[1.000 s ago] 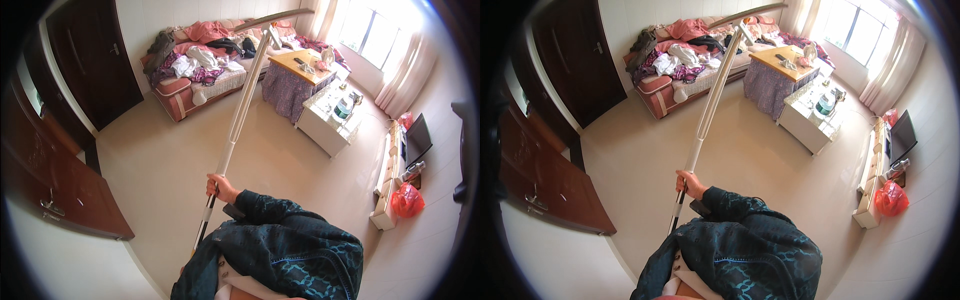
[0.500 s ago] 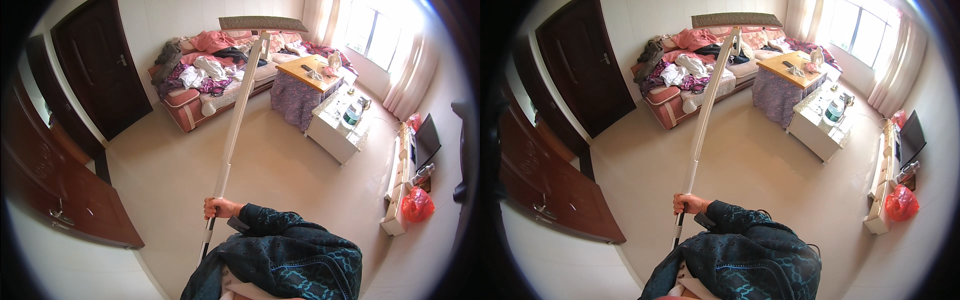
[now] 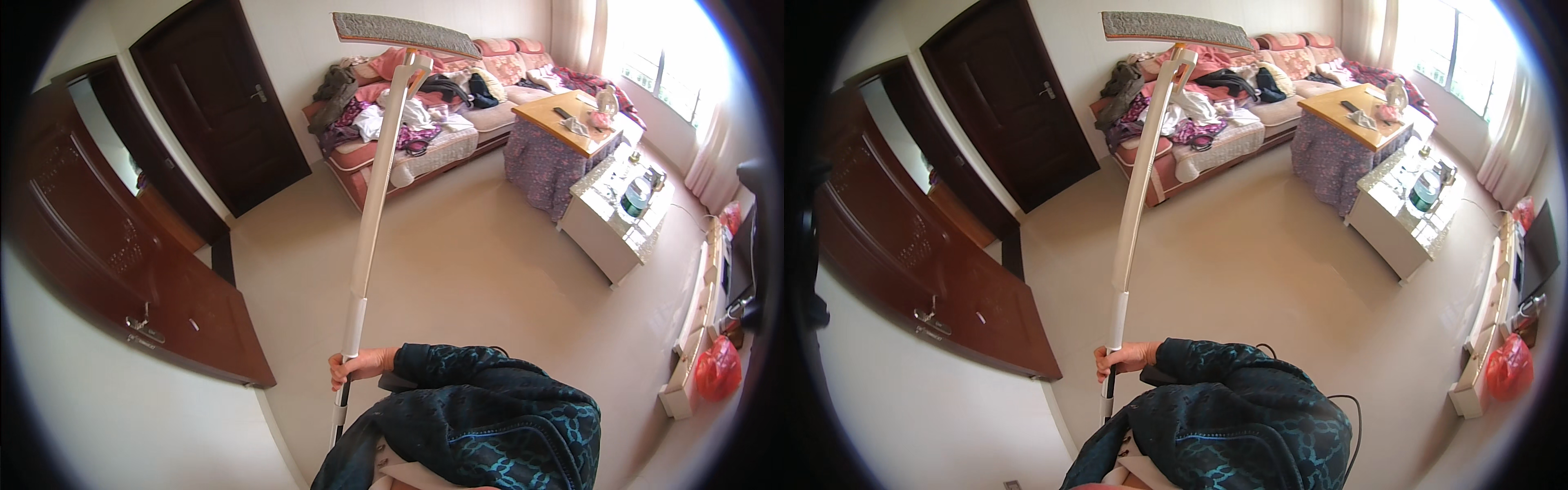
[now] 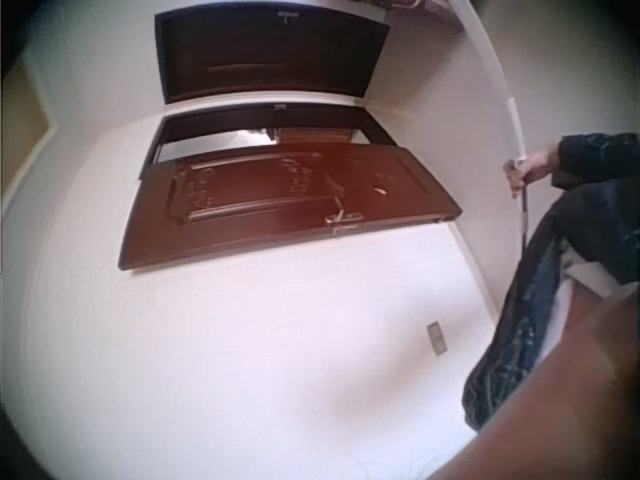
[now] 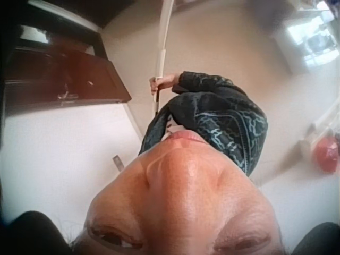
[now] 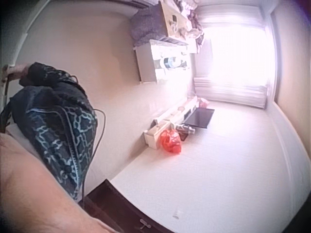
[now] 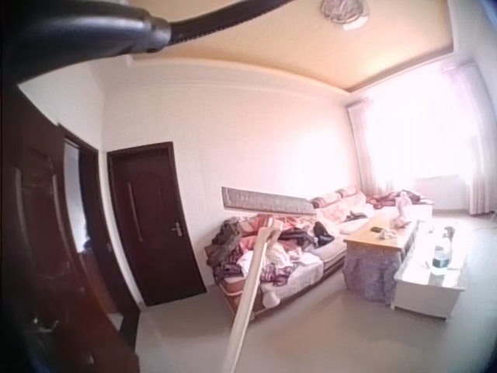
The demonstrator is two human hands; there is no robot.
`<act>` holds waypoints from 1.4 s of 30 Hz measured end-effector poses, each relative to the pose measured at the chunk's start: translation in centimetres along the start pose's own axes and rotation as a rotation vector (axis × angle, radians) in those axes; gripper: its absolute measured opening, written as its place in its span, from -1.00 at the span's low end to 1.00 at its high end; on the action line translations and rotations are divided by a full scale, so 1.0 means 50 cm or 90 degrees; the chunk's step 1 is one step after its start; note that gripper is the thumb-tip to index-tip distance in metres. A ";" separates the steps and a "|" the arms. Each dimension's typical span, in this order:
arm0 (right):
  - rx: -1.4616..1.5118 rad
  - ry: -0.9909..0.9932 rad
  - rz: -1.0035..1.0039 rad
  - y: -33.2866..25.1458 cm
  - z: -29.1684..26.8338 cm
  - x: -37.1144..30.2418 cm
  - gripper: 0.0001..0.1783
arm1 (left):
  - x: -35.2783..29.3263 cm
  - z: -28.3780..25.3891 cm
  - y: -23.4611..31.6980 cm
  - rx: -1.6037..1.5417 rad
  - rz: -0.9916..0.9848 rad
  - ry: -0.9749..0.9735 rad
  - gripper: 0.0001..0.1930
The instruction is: The person assembles a mop by connecting a yellow handle to a mop head. They then extend the telescopic handle to its full length and hold the assembled mop upright in the room.
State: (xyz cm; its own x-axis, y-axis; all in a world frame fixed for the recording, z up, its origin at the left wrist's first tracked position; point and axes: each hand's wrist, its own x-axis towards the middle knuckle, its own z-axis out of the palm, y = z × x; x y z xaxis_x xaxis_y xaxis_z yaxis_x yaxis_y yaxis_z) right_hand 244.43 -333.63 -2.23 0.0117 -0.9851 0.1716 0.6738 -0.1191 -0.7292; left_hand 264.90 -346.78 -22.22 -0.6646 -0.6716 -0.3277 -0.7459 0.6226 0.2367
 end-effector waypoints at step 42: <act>0.024 -0.070 0.089 -0.211 -0.187 -0.227 -0.84 | -0.182 -0.028 0.238 0.135 -0.291 0.183 -0.80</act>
State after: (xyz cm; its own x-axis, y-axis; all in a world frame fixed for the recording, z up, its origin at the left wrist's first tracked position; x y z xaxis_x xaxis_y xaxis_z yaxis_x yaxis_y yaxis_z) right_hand 230.27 -322.37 -2.69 0.1861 -0.9721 0.1430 0.6876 0.0249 -0.7257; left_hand 262.01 -333.85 -15.13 -0.2850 -0.9548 -0.0846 -0.9544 0.2908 -0.0679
